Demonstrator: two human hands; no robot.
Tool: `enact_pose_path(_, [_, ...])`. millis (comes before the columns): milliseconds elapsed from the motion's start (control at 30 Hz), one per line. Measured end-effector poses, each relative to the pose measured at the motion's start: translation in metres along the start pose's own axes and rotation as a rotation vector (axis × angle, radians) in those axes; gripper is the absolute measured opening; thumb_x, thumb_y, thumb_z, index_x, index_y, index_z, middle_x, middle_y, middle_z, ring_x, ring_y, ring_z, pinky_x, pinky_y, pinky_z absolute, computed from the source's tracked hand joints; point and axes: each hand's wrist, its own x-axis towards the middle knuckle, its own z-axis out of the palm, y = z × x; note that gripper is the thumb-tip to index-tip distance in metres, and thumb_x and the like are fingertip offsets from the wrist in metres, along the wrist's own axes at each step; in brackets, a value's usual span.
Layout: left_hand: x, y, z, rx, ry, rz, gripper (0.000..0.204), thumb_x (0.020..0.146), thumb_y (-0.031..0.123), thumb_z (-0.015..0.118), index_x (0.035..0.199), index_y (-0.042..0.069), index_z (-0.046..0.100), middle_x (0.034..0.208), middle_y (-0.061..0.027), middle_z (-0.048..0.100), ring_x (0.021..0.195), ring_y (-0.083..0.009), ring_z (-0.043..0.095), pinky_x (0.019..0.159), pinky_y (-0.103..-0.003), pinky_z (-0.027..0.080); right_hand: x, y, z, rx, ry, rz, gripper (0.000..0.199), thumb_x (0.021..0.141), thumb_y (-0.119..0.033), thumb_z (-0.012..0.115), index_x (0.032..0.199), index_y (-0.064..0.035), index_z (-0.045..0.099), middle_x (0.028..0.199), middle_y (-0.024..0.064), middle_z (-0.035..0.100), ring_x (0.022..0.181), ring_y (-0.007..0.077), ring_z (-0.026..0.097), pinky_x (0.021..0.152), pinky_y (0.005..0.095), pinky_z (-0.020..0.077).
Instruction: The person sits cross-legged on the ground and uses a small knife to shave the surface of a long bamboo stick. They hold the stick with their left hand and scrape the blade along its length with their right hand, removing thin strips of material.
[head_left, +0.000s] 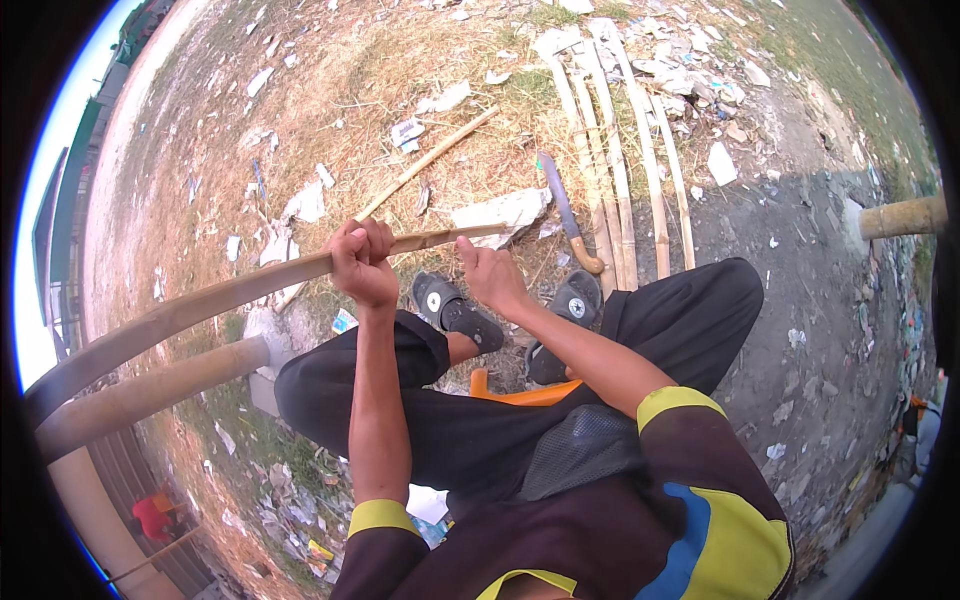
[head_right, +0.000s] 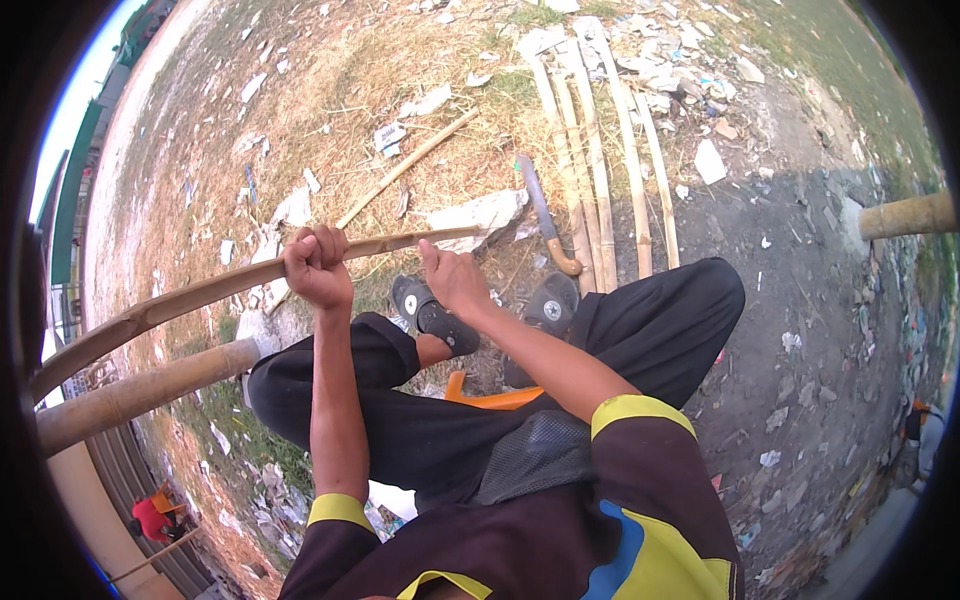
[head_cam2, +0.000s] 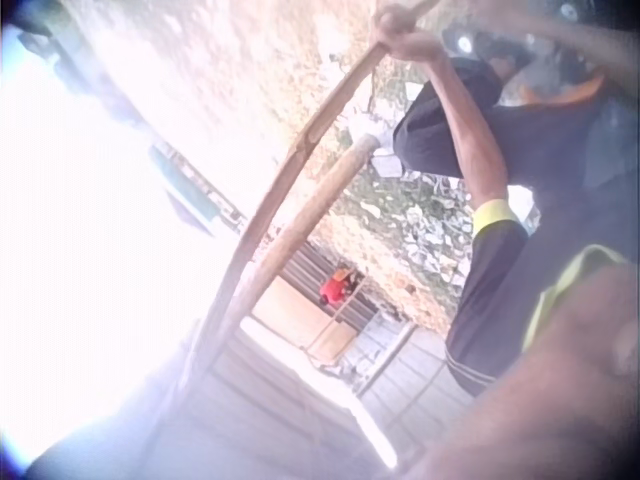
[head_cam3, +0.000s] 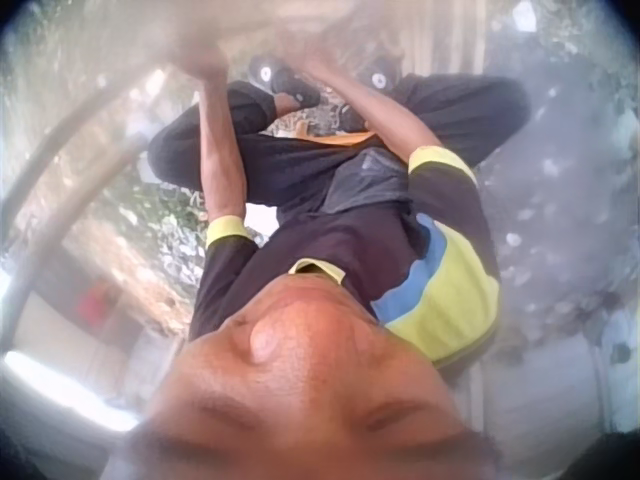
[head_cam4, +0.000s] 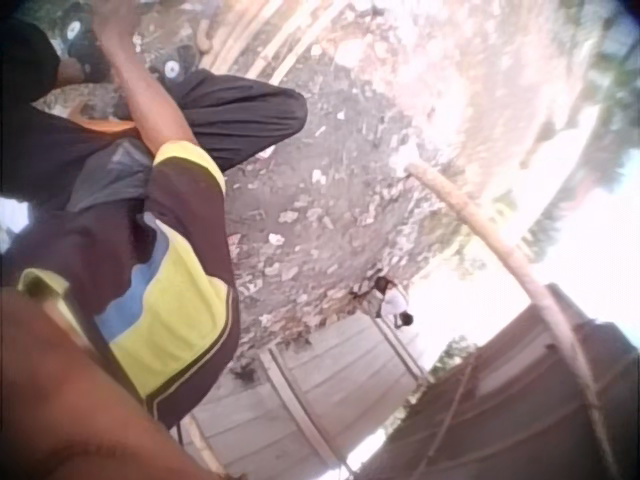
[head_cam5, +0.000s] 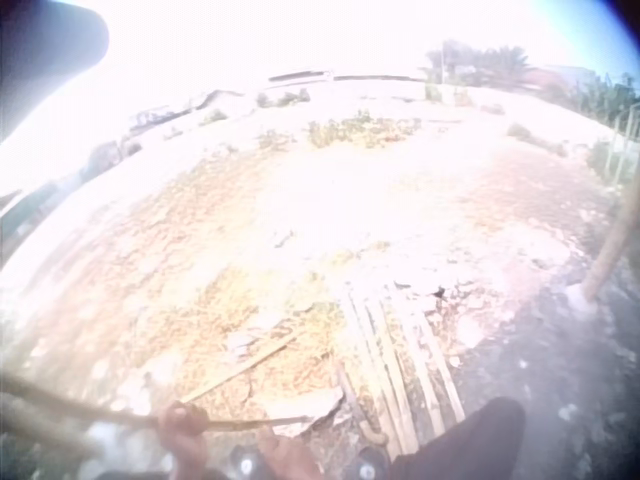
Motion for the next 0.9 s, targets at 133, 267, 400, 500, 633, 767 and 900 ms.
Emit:
enact_pose_path(133, [0.0, 0.004, -0.001, 0.002, 0.102, -0.009, 0.032, 0.08, 0.014, 0.042, 0.055, 0.014, 0.023, 0.047, 0.0011, 0.021, 0.046, -0.0106, 0.015, 0.047, -0.03, 0.017, 0.003, -0.02, -0.014, -0.021, -0.025, -0.016, 0.075, 0.099, -0.05, 0.027, 0.072, 0.006, 0.067, 0.073, 0.0343, 0.061, 0.079, 0.0498, 0.061, 0.078, 0.0533, 0.0491])
enact_pose_path(267, [-0.004, 0.001, 0.007, 0.026, 0.073, 0.011, 0.031, 0.08, 0.014, 0.042, 0.055, 0.014, 0.023, 0.047, 0.0009, 0.022, 0.046, -0.0104, 0.015, 0.047, -0.03, 0.017, -0.003, -0.009, -0.012, -0.038, -0.005, 0.031, 0.073, 0.099, -0.05, 0.028, 0.073, 0.0049, 0.068, 0.073, 0.033, 0.062, 0.077, 0.0491, 0.063, 0.075, 0.0533, 0.0507])
enact_pose_path(400, [0.005, 0.004, 0.002, -0.031, 0.173, -0.015, 0.031, 0.08, 0.012, 0.041, 0.056, 0.013, 0.022, 0.047, 0.0016, 0.02, 0.045, -0.0107, 0.016, 0.045, -0.029, 0.018, 0.007, -0.007, -0.001, -0.098, 0.007, -0.007, 0.072, 0.099, -0.049, 0.031, 0.067, 0.0064, 0.065, 0.067, 0.0324, 0.059, 0.072, 0.0476, 0.062, 0.071, 0.0529, 0.0501])
enact_pose_path(500, [0.002, 0.001, -0.006, -0.013, 0.108, 0.026, 0.03, 0.081, 0.012, 0.041, 0.057, 0.013, 0.023, 0.048, 0.0013, 0.019, 0.045, -0.0105, 0.016, 0.045, -0.03, 0.018, -0.001, -0.008, -0.003, -0.13, 0.066, -0.029, 0.071, 0.099, -0.048, 0.031, 0.069, 0.0058, 0.067, 0.068, 0.0321, 0.06, 0.073, 0.0481, 0.062, 0.07, 0.0536, 0.0503])
enact_pose_path(633, [0.008, 0.001, -0.003, -0.005, 0.154, 0.03, 0.031, 0.081, 0.012, 0.041, 0.056, 0.013, 0.023, 0.049, 0.0013, 0.018, 0.046, -0.0104, 0.016, 0.045, -0.03, 0.017, 0.006, -0.012, -0.007, -0.181, 0.022, -0.031, 0.071, 0.099, -0.048, 0.03, 0.072, 0.0055, 0.068, 0.07, 0.0317, 0.062, 0.072, 0.0468, 0.064, 0.069, 0.0517, 0.0521])
enact_pose_path(767, [-0.002, 0.001, -0.004, -0.013, 0.159, 0.041, 0.029, 0.082, 0.011, 0.04, 0.058, 0.012, 0.024, 0.049, 0.001, 0.021, 0.046, -0.0098, 0.016, 0.044, -0.029, 0.017, -0.004, -0.007, 0.001, -0.201, 0.091, -0.023, 0.072, 0.099, -0.047, 0.03, 0.07, 0.0076, 0.067, 0.07, 0.0327, 0.061, 0.072, 0.0483, 0.063, 0.07, 0.0519, 0.0519])
enact_pose_path(900, [-0.006, 0.0, 0.019, 0.038, 0.186, 0.02, 0.032, 0.082, 0.013, 0.04, 0.055, 0.013, 0.023, 0.047, 0.0006, 0.021, 0.045, -0.0105, 0.017, 0.045, -0.029, 0.018, 0.013, 0.048, 0.001, -0.202, 0.006, 0.195, 0.073, 0.099, -0.048, 0.028, 0.075, 0.0077, 0.068, 0.076, 0.0344, 0.061, 0.079, 0.0485, 0.062, 0.076, 0.0525, 0.0503])
